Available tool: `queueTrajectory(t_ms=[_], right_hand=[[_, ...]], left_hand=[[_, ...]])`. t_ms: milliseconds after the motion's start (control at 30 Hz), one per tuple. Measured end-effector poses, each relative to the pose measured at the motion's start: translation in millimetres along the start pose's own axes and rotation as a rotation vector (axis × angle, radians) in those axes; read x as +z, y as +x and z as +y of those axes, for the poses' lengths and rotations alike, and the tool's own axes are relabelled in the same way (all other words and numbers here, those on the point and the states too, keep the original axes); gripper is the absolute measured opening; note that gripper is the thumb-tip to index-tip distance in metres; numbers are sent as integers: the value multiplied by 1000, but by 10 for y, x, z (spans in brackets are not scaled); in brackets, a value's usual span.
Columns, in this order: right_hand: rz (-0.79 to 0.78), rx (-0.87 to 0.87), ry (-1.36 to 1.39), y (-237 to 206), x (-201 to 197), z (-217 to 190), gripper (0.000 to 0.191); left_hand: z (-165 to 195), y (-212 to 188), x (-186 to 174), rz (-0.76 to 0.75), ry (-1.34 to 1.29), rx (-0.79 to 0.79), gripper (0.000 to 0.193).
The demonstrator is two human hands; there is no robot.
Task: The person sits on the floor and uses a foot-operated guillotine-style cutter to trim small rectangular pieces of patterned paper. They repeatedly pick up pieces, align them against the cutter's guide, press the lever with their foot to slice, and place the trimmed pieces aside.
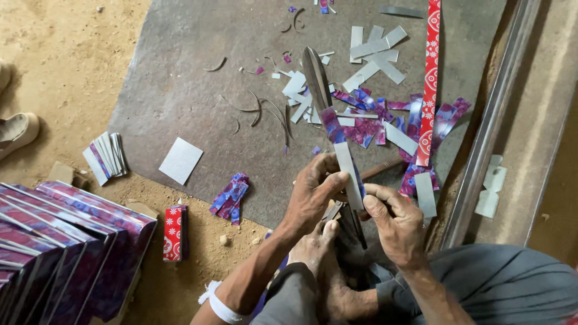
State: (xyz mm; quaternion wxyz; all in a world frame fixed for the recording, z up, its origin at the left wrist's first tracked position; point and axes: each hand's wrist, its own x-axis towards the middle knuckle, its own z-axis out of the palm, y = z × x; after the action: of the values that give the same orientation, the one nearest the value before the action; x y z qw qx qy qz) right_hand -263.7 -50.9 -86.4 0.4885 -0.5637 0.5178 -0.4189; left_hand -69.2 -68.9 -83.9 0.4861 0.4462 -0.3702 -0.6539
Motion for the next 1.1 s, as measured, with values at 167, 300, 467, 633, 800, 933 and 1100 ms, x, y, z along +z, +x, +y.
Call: queueTrajectory(t_ms=[167, 300, 467, 633, 800, 933, 1100], right_hand=[[-195, -194, -245, -89, 45, -104, 41], [-153, -412, -543, -112, 94, -98, 51], [-147, -361, -571, -114, 142, 36, 51], [-139, -344, -521, -145, 190, 295, 53], [-108, -42, -500, -234, 246, 641, 59], [-11, 2, -652, -339, 276, 939, 69], [53, 334, -588, -475, 269, 1322, 47]], left_hand=[[-34, -13, -90, 0, -128, -48, 39], [-52, -54, -125, 7, -90, -71, 49], [-110, -50, -138, -10, 9, -23, 57], [-187, 22, -227, -6, 214, 24, 53], [232, 533, -724, -11, 815, 176, 53], [1000, 1318, -1344, -44, 1408, 275, 52], [1550, 1813, -1534, -98, 1463, 617, 52]])
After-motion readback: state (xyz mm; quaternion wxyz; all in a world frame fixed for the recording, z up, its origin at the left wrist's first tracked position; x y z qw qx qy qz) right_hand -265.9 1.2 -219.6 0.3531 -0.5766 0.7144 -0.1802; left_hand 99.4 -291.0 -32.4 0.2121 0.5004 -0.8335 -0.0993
